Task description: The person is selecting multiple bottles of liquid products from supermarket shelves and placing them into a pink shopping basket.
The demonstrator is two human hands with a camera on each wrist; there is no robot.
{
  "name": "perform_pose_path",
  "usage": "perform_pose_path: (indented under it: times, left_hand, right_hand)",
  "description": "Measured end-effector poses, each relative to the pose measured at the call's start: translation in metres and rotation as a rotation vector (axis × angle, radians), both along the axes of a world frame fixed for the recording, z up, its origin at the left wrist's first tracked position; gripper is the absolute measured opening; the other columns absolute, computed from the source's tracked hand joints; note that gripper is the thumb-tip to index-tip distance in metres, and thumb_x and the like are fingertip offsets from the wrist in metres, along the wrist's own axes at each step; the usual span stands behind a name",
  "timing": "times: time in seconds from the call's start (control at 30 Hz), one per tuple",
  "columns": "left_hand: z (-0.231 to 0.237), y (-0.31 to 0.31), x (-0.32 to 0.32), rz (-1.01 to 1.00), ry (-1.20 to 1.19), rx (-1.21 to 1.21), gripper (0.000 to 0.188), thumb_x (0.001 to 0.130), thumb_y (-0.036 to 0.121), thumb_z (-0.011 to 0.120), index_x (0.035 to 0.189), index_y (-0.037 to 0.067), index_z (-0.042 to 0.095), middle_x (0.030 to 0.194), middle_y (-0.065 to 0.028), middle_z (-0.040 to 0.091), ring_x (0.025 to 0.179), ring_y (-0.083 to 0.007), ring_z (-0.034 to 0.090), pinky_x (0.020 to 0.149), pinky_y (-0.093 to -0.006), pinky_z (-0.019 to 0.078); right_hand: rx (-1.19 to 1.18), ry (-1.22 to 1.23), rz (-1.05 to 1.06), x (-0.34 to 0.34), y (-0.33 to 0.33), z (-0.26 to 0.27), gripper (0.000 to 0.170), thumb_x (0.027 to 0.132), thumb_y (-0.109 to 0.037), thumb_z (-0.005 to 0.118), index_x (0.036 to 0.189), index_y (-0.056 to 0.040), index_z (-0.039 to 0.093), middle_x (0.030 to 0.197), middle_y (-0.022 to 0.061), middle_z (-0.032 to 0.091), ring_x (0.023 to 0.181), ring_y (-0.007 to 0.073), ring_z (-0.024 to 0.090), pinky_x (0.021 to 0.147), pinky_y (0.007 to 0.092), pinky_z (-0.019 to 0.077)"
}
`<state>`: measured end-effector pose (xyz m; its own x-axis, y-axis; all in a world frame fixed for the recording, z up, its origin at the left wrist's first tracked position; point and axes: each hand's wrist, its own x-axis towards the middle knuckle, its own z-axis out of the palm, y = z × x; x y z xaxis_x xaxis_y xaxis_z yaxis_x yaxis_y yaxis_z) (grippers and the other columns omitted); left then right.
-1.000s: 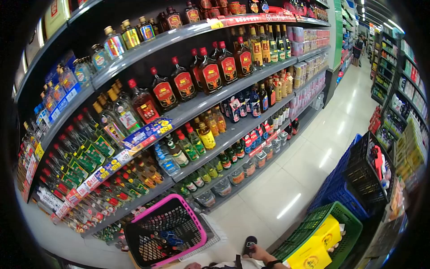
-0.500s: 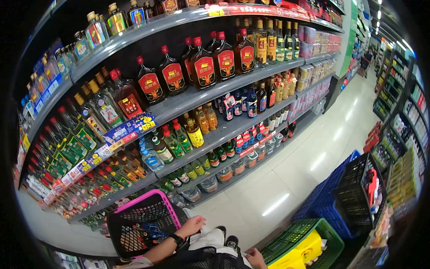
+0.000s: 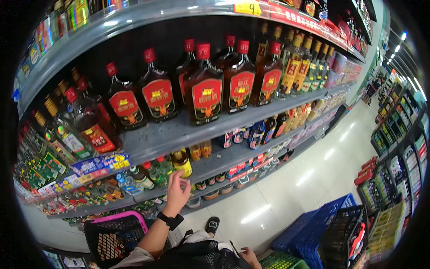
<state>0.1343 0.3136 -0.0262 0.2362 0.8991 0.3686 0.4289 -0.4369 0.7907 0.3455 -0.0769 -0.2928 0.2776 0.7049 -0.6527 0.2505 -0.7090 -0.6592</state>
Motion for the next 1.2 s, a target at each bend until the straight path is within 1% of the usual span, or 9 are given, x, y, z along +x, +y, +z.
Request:
perform_pose_path:
  times: [0.03, 0.1, 0.13, 0.23, 0.4, 0.53, 0.67, 0.97, 1.2]
  left_hand:
    - [0.011, 0.013, 0.010, 0.006, -0.007, 0.006, 0.042, 0.084, 0.008, 0.062, 0.123, 0.001, 0.049, 0.120, -0.0207, 0.050, 0.092, -0.0298, 0.063, 0.075, -0.0366, 0.0526]
    - [0.027, 0.032, 0.026, 0.121, 0.046, 0.063, 0.058, 0.083, 0.010, 0.063, 0.132, -0.001, 0.036, 0.124, -0.0272, 0.042, 0.098, -0.0403, 0.059, 0.082, -0.0434, 0.0517]
    - [0.021, 0.045, 0.031, 0.190, 0.177, 0.171, 0.060, 0.083, 0.014, 0.063, 0.131, -0.004, 0.033, 0.123, -0.0326, 0.040, 0.097, -0.0497, 0.055, 0.084, -0.0508, 0.0491]
    - [0.008, 0.071, 0.041, 0.317, 0.254, 0.131, 0.060, 0.084, 0.016, 0.064, 0.132, -0.002, 0.034, 0.127, -0.0340, 0.039, 0.092, -0.0483, 0.057, 0.078, -0.0498, 0.0496]
    - [0.009, 0.091, 0.050, 0.403, 0.332, 0.029, 0.026, 0.085, 0.024, 0.062, 0.095, -0.001, 0.063, 0.087, -0.0251, 0.064, 0.077, -0.0450, 0.061, 0.070, -0.0517, 0.0496]
    - [0.013, 0.086, 0.053, 0.476, 0.369, 0.054, 0.022, 0.083, 0.020, 0.065, 0.092, 0.000, 0.062, 0.074, -0.0188, 0.065, 0.070, -0.0405, 0.062, 0.064, -0.0487, 0.0482]
    - [0.001, 0.087, 0.057, 0.504, 0.411, 0.175, 0.022, 0.083, 0.020, 0.065, 0.092, 0.000, 0.063, 0.074, -0.0193, 0.064, 0.069, -0.0411, 0.061, 0.064, -0.0480, 0.0483]
    - [0.022, 0.060, 0.075, 0.437, 0.495, -0.022, 0.031, 0.085, 0.024, 0.065, 0.102, 0.000, 0.055, 0.084, -0.0231, 0.064, 0.070, -0.0439, 0.061, 0.063, -0.0485, 0.0511]
    - [0.053, 0.023, 0.091, 0.296, 0.344, 0.361, 0.027, 0.083, 0.013, 0.068, 0.102, 0.002, 0.052, 0.095, -0.0172, 0.064, 0.076, -0.0365, 0.065, 0.063, -0.0418, 0.0532]
  right_hand:
    - [0.006, -0.007, 0.006, 0.015, 0.021, 0.003, 0.032, 0.088, -0.013, 0.060, 0.117, -0.0002, 0.055, 0.089, 0.0115, 0.068, 0.086, 0.0195, 0.065, 0.077, 0.0310, 0.0505]
    - [0.062, 0.028, -0.180, 0.040, 0.050, 0.003, 0.036, 0.082, -0.016, 0.060, 0.116, -0.0042, 0.057, 0.089, 0.0122, 0.069, 0.079, 0.0219, 0.066, 0.073, 0.0338, 0.0517]
    - [0.061, -0.017, -0.157, 0.052, 0.074, 0.025, 0.037, 0.086, -0.013, 0.062, 0.120, -0.0010, 0.054, 0.088, 0.0110, 0.067, 0.083, 0.0169, 0.065, 0.069, 0.0299, 0.0506]
    - [0.149, -0.059, -0.184, 0.079, 0.116, 0.048, 0.038, 0.083, -0.017, 0.060, 0.118, -0.0034, 0.056, 0.088, 0.0126, 0.068, 0.079, 0.0210, 0.066, 0.073, 0.0341, 0.0521]
    - [0.140, 0.044, -0.111, 0.120, 0.155, 0.067, 0.042, 0.082, -0.018, 0.062, 0.120, -0.0026, 0.055, 0.091, 0.0144, 0.069, 0.082, 0.0225, 0.067, 0.073, 0.0347, 0.0532]
    - [0.131, -0.003, 0.037, 0.166, 0.188, 0.090, 0.041, 0.083, -0.019, 0.066, 0.120, -0.0026, 0.055, 0.095, 0.0149, 0.069, 0.086, 0.0227, 0.067, 0.076, 0.0351, 0.0532]
    - [0.212, -0.081, 0.108, 0.211, 0.211, 0.103, 0.039, 0.084, -0.017, 0.067, 0.119, -0.0036, 0.057, 0.095, 0.0138, 0.069, 0.085, 0.0215, 0.067, 0.076, 0.0343, 0.0532]
    - [0.294, -0.034, 0.193, 0.240, 0.249, 0.137, 0.038, 0.085, -0.014, 0.064, 0.120, -0.0037, 0.056, 0.094, 0.0138, 0.070, 0.079, 0.0225, 0.068, 0.072, 0.0339, 0.0540]
    - [0.480, 0.090, 0.427, 0.218, 0.300, 0.200, 0.033, 0.088, -0.014, 0.063, 0.118, -0.0026, 0.056, 0.093, 0.0123, 0.068, 0.081, 0.0209, 0.068, 0.073, 0.0322, 0.0538]
